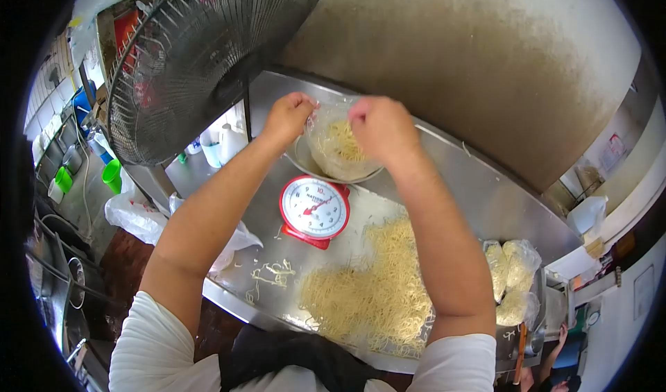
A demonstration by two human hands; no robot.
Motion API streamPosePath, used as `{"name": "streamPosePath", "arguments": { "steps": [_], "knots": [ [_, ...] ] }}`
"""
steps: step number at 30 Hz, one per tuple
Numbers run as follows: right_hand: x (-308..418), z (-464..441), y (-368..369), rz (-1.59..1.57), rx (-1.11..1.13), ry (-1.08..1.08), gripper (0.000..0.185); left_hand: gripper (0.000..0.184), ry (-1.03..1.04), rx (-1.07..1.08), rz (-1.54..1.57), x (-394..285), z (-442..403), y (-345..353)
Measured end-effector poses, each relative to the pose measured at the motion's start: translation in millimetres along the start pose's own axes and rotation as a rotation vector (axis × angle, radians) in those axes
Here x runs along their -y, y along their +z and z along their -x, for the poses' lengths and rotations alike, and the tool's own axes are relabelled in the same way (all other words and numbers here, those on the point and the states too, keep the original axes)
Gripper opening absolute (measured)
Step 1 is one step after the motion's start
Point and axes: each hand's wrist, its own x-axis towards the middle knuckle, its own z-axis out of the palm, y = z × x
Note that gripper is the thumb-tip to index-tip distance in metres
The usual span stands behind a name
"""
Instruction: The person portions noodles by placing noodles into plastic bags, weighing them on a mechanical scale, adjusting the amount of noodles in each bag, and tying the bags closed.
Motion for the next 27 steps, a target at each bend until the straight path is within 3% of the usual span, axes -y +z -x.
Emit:
{"name": "streamPosePath", "arguments": {
  "steps": [3,4,7,8,13,17,20,22,24,26,27],
  "knots": [
    [12.3,10.2,-13.8,0.178,-0.289,-0.09,0.017,0.02,0.104,-0.03,-0.163,11.3,-6.0,3.8],
    [9.7,12.6,-19.6,0.264,-0.298,-0.11,0.036,0.02,0.114,-0.041,-0.236,-0.7,1.5,2.9],
    [-16.5,19.5,-20.6,0.331,-0.191,0.011,0.054,0.023,0.136,-0.011,-0.322,-4.7,4.6,6.4],
    [-31.1,21.0,-20.2,0.294,-0.077,0.072,0.071,0.026,0.186,-0.014,-0.365,-6.0,6.4,7.7],
    [-59.3,26.6,-13.7,0.037,0.061,0.369,0.077,0.048,0.577,-0.133,-0.59,-29.9,32.0,26.8],
    [-82.8,20.8,0.8,-0.201,0.105,0.513,0.076,0.053,0.561,-0.012,-0.812,-42.7,36.1,43.8],
    [-148.4,29.0,40.4,-0.003,0.063,0.228,0.071,0.043,0.462,0.089,-1.098,-46.4,24.1,33.4],
    [-127.1,34.7,30.3,0.2,0.123,0.233,0.052,0.035,0.397,0.149,-1.224,-54.0,18.8,21.0],
    [-128.6,32.5,28.0,-0.101,0.14,0.457,0.039,0.022,0.369,0.2,-1.245,-55.3,13.1,11.1],
    [-112.8,26.8,19.0,-0.809,0.044,0.725,0.033,0.018,0.356,0.154,-1.069,-43.9,5.6,9.0],
    [-117.5,17.6,16.2,-1.025,0.016,0.709,0.027,0.019,0.311,0.138,-1.008,-43.9,3.8,9.4]
  ]
}}
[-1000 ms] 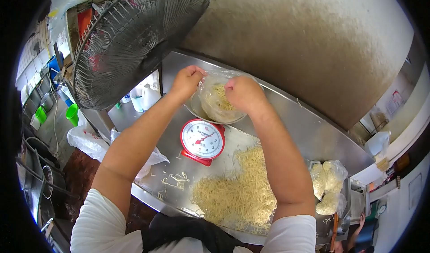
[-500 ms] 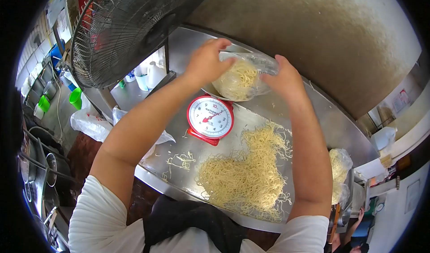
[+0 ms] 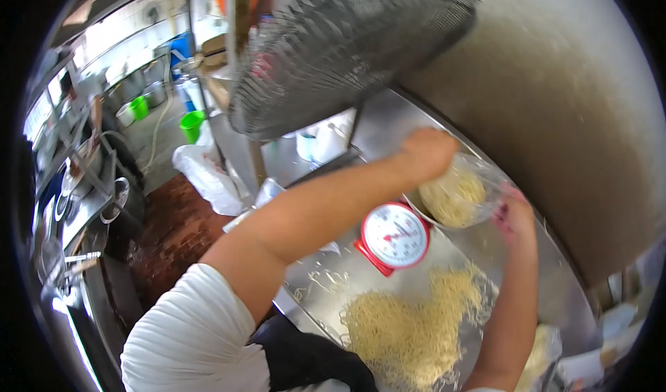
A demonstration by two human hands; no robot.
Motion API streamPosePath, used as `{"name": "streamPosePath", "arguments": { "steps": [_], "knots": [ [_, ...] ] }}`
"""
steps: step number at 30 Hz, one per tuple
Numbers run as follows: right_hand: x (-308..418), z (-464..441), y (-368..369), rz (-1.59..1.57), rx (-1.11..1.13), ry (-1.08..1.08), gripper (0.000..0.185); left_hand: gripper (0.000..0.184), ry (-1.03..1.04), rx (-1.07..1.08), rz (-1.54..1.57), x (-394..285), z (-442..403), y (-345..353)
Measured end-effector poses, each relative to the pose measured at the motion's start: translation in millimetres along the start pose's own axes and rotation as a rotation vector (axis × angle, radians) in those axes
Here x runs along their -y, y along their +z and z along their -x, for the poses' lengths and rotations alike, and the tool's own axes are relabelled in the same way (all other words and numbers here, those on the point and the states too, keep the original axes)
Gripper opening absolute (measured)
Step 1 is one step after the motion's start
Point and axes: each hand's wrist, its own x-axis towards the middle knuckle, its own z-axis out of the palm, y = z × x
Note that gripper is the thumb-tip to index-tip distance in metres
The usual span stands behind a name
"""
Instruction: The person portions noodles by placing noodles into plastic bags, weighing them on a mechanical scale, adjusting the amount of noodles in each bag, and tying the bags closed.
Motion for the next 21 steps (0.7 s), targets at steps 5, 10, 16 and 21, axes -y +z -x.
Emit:
{"name": "streamPosePath", "arguments": {
  "steps": [5,10,16,21],
  "knots": [
    [69.8,-39.3,19.3,-0.422,0.014,-0.166,0.015,0.022,0.007,-0.22,0.273,-0.9,-3.8,-2.0],
    [151.1,-9.9,40.0,-0.353,-0.043,-0.395,0.023,0.01,-0.068,-0.476,0.576,-13.0,-7.9,-32.8],
    [194.6,41.4,-8.3,-0.122,-0.089,-0.464,0.035,0.021,0.053,-0.6,0.944,-56.1,23.0,-96.9],
    [116.9,118.7,15.4,-0.43,0.245,-0.013,0.029,0.03,0.18,-0.134,0.553,-58.6,101.7,-108.3]
  ]
}}
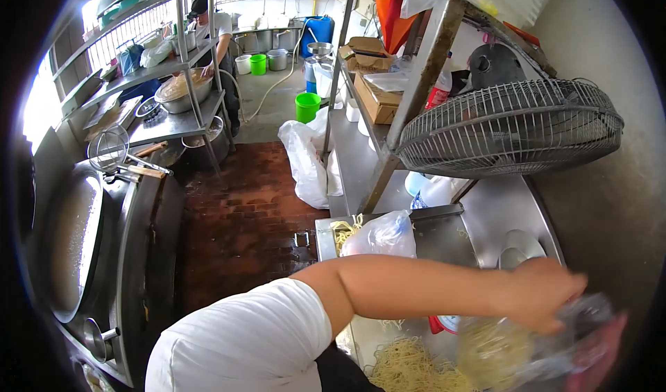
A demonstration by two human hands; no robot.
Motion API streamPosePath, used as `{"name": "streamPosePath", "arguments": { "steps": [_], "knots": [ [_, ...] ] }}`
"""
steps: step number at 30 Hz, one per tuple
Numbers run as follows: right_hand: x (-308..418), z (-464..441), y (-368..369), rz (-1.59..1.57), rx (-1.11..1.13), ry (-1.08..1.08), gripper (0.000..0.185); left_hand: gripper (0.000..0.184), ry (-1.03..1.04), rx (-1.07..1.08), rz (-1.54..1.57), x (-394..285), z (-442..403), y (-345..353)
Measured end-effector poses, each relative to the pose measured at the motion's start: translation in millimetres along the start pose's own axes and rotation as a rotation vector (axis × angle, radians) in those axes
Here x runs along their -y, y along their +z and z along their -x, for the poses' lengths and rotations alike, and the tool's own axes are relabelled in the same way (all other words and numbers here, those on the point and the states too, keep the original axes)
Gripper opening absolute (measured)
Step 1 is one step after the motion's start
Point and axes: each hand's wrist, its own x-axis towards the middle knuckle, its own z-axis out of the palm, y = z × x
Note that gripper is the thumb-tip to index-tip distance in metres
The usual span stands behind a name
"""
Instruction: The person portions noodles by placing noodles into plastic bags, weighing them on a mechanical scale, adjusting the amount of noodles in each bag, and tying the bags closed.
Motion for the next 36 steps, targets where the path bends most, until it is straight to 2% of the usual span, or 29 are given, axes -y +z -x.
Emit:
{"name": "streamPosePath", "arguments": {
  "steps": [2,3,4,5,6,7,8,9,10,11,13,14,16,19,22,25,26,29,32,35,36],
  "knots": [
    [-39.3,14.7,-52.3,-0.109,0.367,0.327,0.026,0.031,-0.14,0.236,-0.182,26.0,29.0,24.8],
    [-97.3,29.0,-40.2,0.073,-0.257,-0.12,0.013,0.032,-0.229,0.359,-0.274,43.9,44.8,36.9],
    [-105.4,65.4,-9.0,0.475,-0.156,0.141,0.011,0.031,-0.271,0.473,-0.338,56.0,59.5,41.8],
    [-138.6,75.6,-16.0,0.565,-0.037,0.19,0.007,0.031,-0.313,0.59,-0.396,66.4,76.8,45.6],
    [-169.5,80.9,-28.7,0.512,0.021,0.304,0.011,0.028,-0.299,0.546,-0.421,80.0,97.4,52.4],
    [-204.7,85.1,-46.1,0.369,0.075,0.388,0.004,0.026,-0.274,0.511,-0.431,95.6,118.0,65.0],
    [-233.0,96.9,-65.9,0.226,0.098,0.466,0.005,0.021,-0.314,0.692,-0.436,118.3,128.9,78.0],
    [-247.3,108.4,-59.3,0.261,-0.037,0.409,0.004,0.014,-0.374,0.592,-0.444,136.2,148.8,84.6],
    [-242.7,119.6,-44.7,0.139,-0.108,0.418,0.006,0.011,-0.385,0.506,-0.424,128.0,155.9,69.4],
    [-240.8,124.7,-36.1,0.103,-0.165,0.401,0.005,0.012,-0.369,0.523,-0.451,148.7,169.5,78.8],
    [-235.2,128.1,-27.9,0.063,-0.185,0.393,0.004,0.01,-0.344,0.342,-0.334,148.0,187.0,75.3],
    [-233.3,127.2,-27.8,0.016,-0.168,0.395,0.005,0.011,-0.367,0.294,-0.22,125.0,180.4,57.0],
    [-226.4,131.8,-36.5,-0.059,-0.17,0.388,0.006,0.041,-0.405,0.238,0.078,93.9,185.4,51.2],
    [-222.1,140.4,-46.8,-0.147,-0.199,0.38,0.006,0.094,-0.346,0.186,0.186,62.9,213.1,60.0],
    [-232.3,146.6,-64.3,-0.267,-0.194,0.388,0.007,0.126,-0.369,0.497,0.061,79.5,249.6,82.7],
    [-234.0,153.4,-69.6,-0.347,-0.212,0.42,0.008,0.125,-0.137,0.643,0.035,78.4,247.9,102.8],
    [-232.4,153.0,-68.0,-0.345,-0.219,0.42,0.009,0.108,-0.153,0.627,0.154,75.1,243.5,109.8],
    [-223.1,150.1,-57.6,-0.274,-0.239,0.416,0.008,0.065,-0.003,0.56,0.027,79.6,243.4,140.8],
    [-222.2,144.8,-50.7,-0.188,-0.242,0.385,0.008,0.029,-0.343,0.448,0.47,74.9,247.0,153.3],
    [-222.5,149.3,-63.8,-0.198,-0.189,0.363,0.008,0.022,-0.525,0.321,0.673,64.1,251.1,152.2],
    [-222.0,150.9,-71.4,-0.211,-0.164,0.364,0.009,0.022,-0.503,0.345,0.681,58.6,248.6,147.2]
  ]
}}
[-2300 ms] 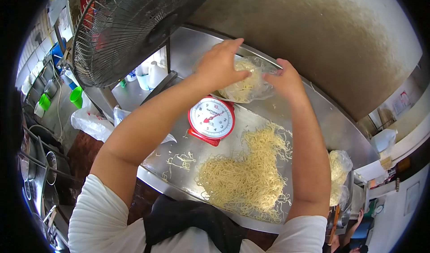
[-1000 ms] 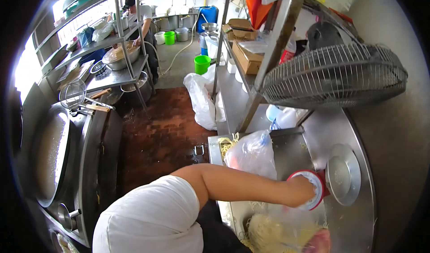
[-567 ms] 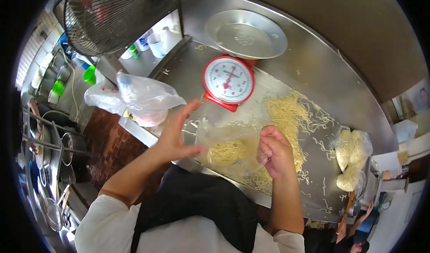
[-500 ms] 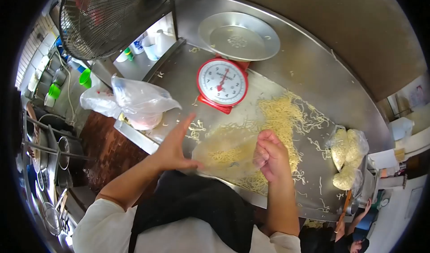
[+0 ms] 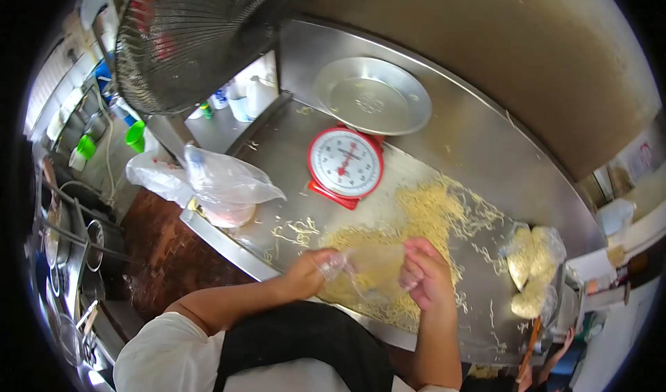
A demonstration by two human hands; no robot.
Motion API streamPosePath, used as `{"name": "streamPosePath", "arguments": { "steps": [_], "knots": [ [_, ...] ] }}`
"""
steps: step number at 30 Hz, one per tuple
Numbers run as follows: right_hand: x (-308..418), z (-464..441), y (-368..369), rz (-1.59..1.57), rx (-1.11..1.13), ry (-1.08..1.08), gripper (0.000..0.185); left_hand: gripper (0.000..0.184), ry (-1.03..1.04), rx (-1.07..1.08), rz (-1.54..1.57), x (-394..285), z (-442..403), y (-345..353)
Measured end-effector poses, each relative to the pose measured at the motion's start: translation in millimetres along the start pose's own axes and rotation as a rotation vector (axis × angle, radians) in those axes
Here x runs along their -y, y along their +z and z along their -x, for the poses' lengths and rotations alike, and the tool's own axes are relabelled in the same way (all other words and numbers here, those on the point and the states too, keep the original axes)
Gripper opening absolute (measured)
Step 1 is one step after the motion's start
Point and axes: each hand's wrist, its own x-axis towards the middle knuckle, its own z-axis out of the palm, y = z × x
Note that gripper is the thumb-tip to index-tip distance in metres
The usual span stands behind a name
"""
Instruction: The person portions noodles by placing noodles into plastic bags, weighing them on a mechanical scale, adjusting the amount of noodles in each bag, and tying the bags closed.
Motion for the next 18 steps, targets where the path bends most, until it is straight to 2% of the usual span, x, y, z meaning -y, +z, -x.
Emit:
{"name": "streamPosePath", "arguments": {
  "steps": [4,5,6,7,9,11,13,15,16,18],
  "knots": [
    [-8.8,-11.9,-18.6,0.02,-0.058,-0.054,0.02,0.023,0.113,0.069,-0.051,-35.3,4.9,0.6],
    [-15.0,-19.2,-28.3,0.027,-0.172,-0.115,0.024,0.024,0.157,0.073,-0.083,-39.1,3.3,0.9],
    [-26.1,-29.2,-41.3,0.031,-0.284,-0.175,0.029,0.028,0.158,-0.013,0.046,-27.8,0.7,7.2],
    [-36.3,-35.1,-52.0,0.034,-0.394,-0.236,0.034,0.031,0.0,-0.125,0.179,-24.1,-3.3,9.6],
    [-56.7,-29.5,-74.1,0.337,-0.324,-0.115,0.046,0.038,-0.306,-0.349,0.461,-18.7,-9.5,8.8],
    [-97.5,-26.8,-106.9,0.665,-0.085,-0.064,0.055,0.041,-0.413,-0.613,0.702,2.0,-13.0,-0.8],
    [-105.7,-3.8,-55.4,1.162,0.074,-0.025,0.058,0.041,-0.47,-0.782,0.855,8.2,-12.5,-6.1],
    [-104.8,-6.9,0.3,1.256,0.21,-0.233,0.061,0.04,-0.487,-0.864,0.901,8.0,-7.6,-12.1],
    [-106.8,-11.9,22.5,1.296,0.277,-0.339,0.063,0.041,-0.523,-0.847,0.803,-2.0,-4.7,-12.5],
    [-122.5,-29.7,46.4,1.445,0.256,-0.617,0.06,0.044,-0.586,-0.806,0.61,-30.0,-6.8,-9.7]
  ]
}}
